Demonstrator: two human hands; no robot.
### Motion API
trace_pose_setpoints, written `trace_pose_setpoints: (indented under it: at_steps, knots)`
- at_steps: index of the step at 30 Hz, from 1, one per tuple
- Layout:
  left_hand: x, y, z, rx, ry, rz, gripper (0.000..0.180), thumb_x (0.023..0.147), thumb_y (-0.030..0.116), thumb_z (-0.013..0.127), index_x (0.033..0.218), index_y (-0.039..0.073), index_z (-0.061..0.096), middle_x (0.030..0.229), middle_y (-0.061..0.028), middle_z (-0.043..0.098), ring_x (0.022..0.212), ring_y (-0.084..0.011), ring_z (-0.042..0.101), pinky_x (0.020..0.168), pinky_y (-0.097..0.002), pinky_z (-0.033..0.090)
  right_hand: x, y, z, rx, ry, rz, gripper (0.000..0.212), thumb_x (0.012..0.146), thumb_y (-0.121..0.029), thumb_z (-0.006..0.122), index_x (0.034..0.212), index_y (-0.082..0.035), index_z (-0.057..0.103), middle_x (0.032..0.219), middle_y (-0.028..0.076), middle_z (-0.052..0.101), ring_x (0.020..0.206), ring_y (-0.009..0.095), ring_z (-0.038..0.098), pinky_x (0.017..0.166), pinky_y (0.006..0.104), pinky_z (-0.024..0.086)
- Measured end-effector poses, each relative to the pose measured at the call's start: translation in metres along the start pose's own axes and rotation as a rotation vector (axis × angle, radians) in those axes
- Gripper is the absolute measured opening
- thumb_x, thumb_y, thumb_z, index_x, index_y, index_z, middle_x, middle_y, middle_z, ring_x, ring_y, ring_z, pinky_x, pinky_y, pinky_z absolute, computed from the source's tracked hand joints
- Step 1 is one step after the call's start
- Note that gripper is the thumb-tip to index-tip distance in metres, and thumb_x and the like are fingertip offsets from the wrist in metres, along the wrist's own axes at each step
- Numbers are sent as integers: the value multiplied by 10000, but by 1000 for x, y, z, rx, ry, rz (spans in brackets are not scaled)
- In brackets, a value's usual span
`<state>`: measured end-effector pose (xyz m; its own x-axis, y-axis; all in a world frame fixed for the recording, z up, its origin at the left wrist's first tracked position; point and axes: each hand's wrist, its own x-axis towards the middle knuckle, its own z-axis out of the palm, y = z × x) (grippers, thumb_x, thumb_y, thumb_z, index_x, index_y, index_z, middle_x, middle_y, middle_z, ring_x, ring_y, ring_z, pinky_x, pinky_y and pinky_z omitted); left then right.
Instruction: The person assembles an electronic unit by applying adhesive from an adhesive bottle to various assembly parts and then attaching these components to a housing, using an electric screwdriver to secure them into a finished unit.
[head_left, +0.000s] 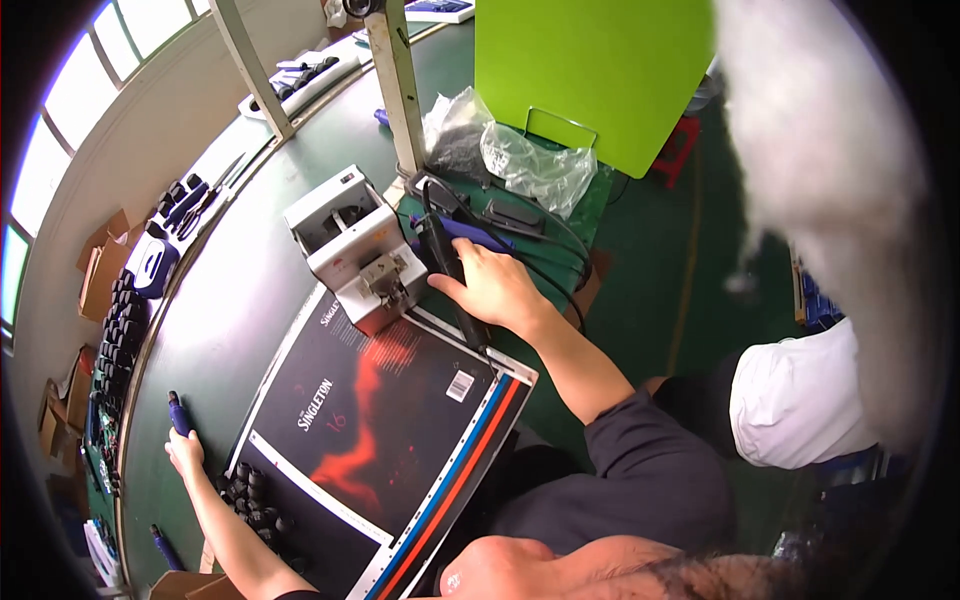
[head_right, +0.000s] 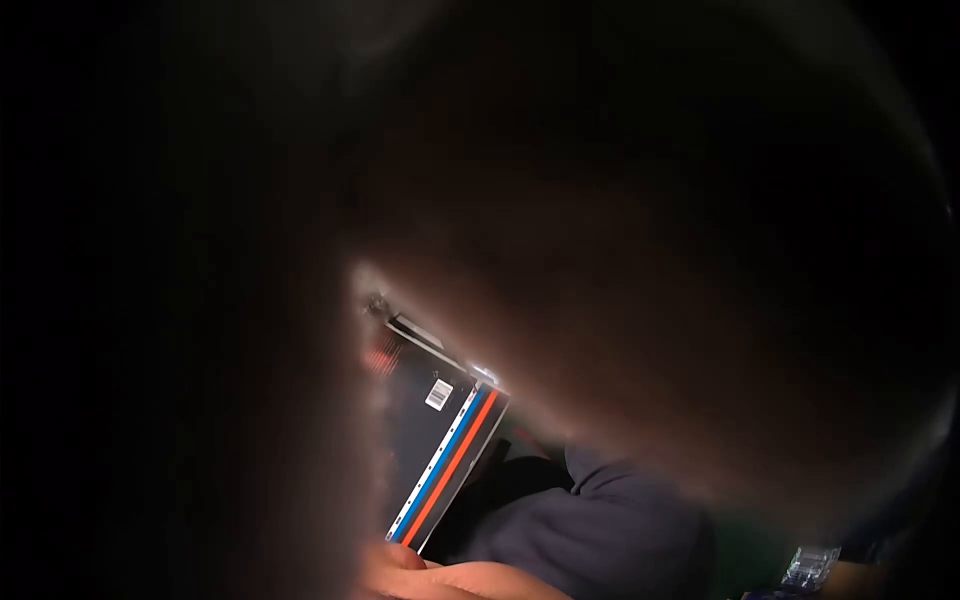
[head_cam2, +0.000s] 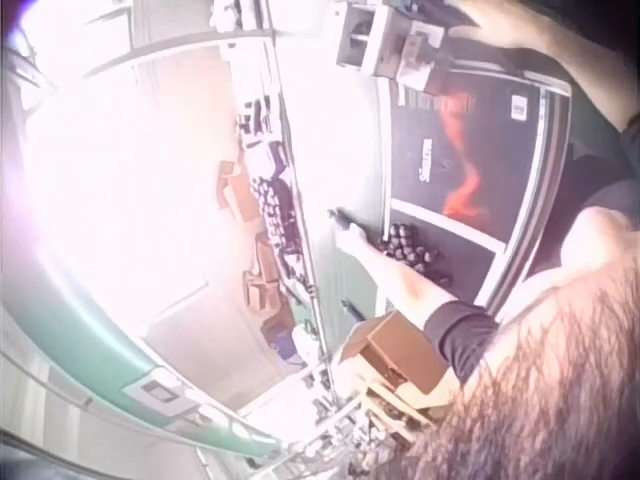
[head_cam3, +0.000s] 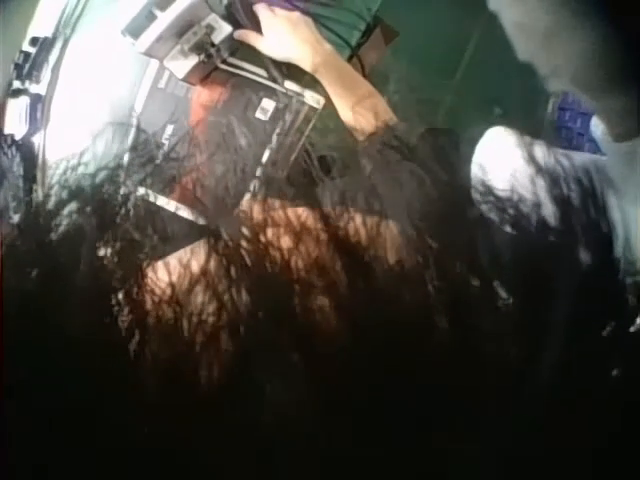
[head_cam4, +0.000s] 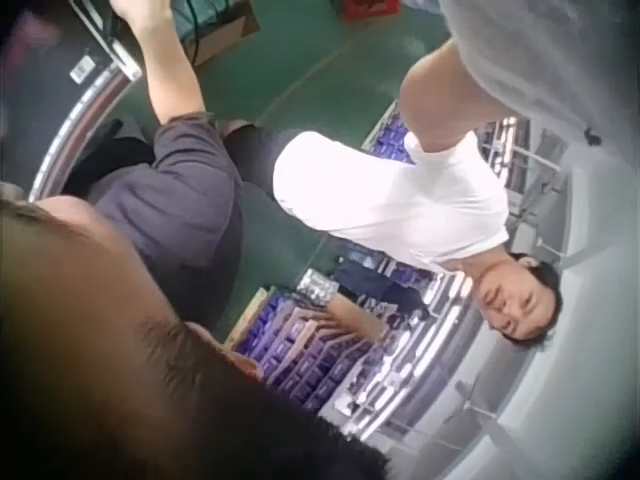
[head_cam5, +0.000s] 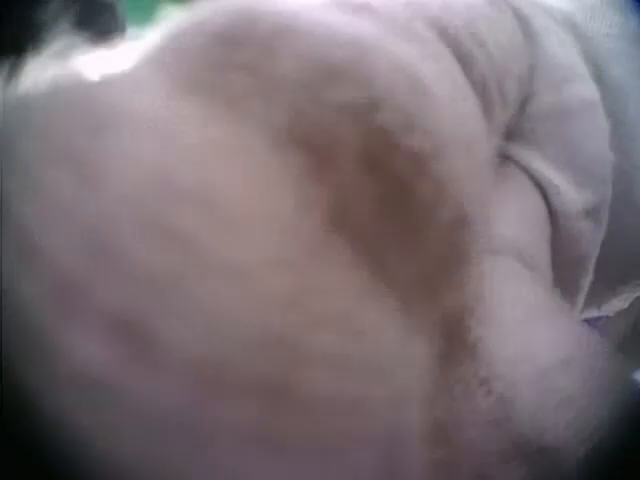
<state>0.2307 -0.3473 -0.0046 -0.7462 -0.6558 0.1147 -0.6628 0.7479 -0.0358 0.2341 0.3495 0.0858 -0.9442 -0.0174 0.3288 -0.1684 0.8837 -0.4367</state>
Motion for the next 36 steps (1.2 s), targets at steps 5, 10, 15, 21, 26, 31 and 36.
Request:
trace_pose_setpoints:
  at_steps: [5,10,15,21,26,31,36]
  knots:
    - [-31,22,-13,10,119,-96,817,886,452,746,1552,141,387,1433,-172,476,1315,-399,520,1046,-551,486,-11,30,16,-235,81,-35,306,834,-186,764,1079,-63,628,1072,144,565,1056,359,602,871,466,548]
    - [-114,112,-78,-340,542,457,705,946,271,699,1549,71,395,1516,-208,423,1391,-402,416,1166,-489,344,-20,43,17,-347,121,-126,453,714,-194,846,1090,-64,631,1061,113,566,1073,321,579,910,429,517]
    - [-225,194,-131,-690,399,760,606,932,145,687,1492,56,475,1459,-210,464,1380,-371,432,1158,-479,337,-8,21,8,-270,26,-45,363,785,-230,813,1039,-31,648,1048,137,570,1040,334,600,882,446,544]
    - [-335,261,-143,-1044,-437,1058,401,893,80,723,1290,93,665,1075,-146,612,969,-273,643,855,-384,534,-28,27,-3,-211,43,-8,384,881,-251,747,1101,6,565,1022,215,621,839,438,706,731,511,592]
    - [-393,325,-130,-809,-154,1407,448,879,326,771,1285,159,685,1109,-150,540,974,-318,582,835,-397,526,-45,12,-20,-286,-70,54,316,912,-252,721,1042,-5,571,889,210,701,800,419,722,681,483,603]
    - [-393,336,-112,-758,-124,1354,444,869,361,764,1261,162,698,1077,-152,507,949,-318,545,827,-407,518,-78,-5,-82,118,-104,148,392,972,-301,672,1208,-1,582,991,241,722,894,433,715,768,483,581]
    - [-390,324,-127,-1386,-734,1051,507,1014,222,647,1469,49,506,1175,-118,552,1036,-200,582,895,-317,506,-108,-10,-52,788,-163,125,506,1023,-169,595,1446,26,397,1288,229,595,1177,306,624,980,391,494]
